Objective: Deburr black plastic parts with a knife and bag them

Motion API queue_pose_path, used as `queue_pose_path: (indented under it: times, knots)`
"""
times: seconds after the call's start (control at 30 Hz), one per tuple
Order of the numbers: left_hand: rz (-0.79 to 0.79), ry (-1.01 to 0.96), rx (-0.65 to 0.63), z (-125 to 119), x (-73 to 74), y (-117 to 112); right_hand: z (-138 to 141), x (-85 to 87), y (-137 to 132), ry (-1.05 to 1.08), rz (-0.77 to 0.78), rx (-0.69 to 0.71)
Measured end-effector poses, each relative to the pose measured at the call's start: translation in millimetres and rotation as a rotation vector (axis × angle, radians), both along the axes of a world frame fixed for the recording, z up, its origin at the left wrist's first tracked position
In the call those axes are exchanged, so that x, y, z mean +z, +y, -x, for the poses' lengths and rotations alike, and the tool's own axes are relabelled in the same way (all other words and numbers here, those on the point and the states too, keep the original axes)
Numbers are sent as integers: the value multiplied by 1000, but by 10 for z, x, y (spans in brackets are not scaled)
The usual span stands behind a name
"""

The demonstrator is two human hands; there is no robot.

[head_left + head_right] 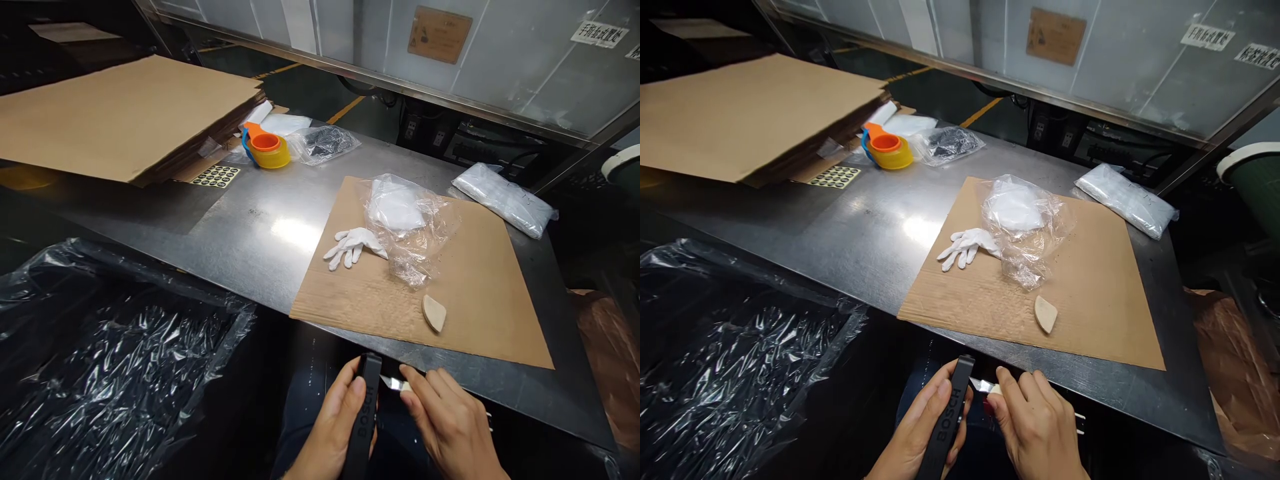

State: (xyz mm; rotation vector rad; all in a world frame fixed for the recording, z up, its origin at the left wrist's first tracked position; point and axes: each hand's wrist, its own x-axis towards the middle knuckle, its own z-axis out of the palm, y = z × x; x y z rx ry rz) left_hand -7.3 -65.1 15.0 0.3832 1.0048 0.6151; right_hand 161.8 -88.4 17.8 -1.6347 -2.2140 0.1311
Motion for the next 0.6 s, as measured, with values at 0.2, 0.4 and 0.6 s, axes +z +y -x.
queue_pose_path:
  times: [0.2, 0.4, 0.6]
  knots:
    - [5, 2, 6, 2, -24, -13, 3, -35, 30, -21, -30, -3]
    - [-12, -22, 7, 1, -46, -23, -31, -93, 72, -1, -72, -94]
    - [-23, -46, -3, 5, -58, -17, -14, -68, 66, 42, -50, -46]
